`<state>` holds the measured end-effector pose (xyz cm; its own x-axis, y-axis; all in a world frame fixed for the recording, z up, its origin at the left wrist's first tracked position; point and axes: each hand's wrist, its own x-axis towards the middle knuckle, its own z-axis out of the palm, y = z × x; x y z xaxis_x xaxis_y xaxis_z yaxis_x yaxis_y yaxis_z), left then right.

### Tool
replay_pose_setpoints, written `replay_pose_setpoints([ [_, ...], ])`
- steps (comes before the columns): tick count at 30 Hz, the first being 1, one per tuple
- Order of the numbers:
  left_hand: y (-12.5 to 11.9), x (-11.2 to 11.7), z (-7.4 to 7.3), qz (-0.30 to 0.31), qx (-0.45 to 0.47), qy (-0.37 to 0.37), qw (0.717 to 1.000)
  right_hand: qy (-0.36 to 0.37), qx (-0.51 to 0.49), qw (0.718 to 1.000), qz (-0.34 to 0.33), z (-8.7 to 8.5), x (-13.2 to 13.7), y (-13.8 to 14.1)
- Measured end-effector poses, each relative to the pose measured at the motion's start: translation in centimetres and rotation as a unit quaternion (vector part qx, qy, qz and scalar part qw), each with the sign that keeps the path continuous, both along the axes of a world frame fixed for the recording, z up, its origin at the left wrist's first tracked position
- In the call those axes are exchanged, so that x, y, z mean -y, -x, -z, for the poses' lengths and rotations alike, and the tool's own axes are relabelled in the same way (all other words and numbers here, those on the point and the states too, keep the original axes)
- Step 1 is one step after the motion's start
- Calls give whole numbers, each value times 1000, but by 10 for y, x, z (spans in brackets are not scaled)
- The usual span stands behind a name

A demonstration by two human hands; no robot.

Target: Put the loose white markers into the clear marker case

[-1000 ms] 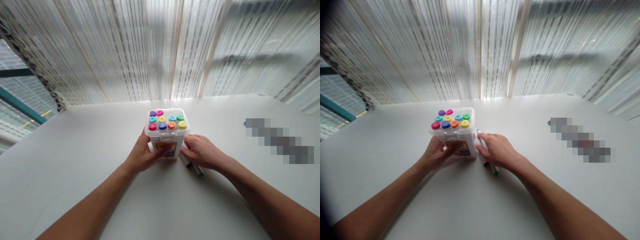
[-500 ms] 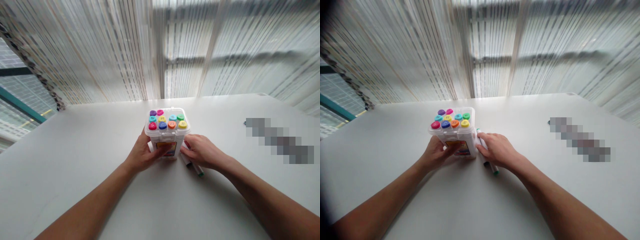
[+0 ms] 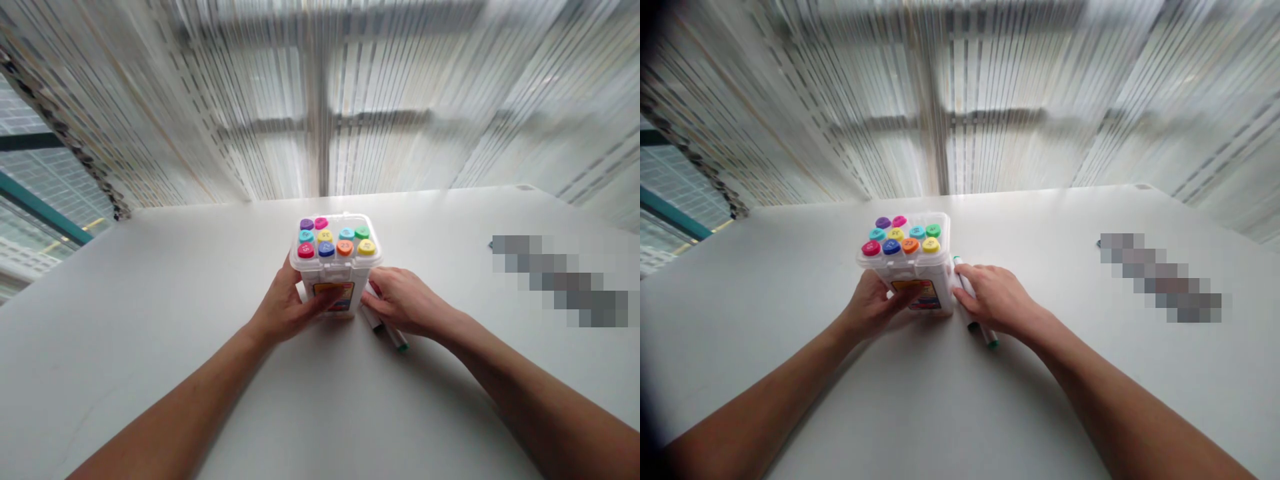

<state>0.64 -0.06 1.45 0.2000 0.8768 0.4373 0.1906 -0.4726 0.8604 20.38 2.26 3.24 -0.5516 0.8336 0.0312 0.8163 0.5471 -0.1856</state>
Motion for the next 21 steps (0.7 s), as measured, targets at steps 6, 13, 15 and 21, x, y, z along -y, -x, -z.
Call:
replay_pose_setpoints([
  [6,1,0,0,-2,-3,1,1000,3,1,1000,3,0,0,0],
  [13,0,1,-2,-9,-9,-12,1000,-6,1,1000,-2,0,0,0],
  [15,0,1,-2,-7,-8,-12,1000,-5,2,1000,-3,0,0,0],
  [21,0,0,0,-1,-5,-3,1000,-5,2,1000,-1,0,0,0],
])
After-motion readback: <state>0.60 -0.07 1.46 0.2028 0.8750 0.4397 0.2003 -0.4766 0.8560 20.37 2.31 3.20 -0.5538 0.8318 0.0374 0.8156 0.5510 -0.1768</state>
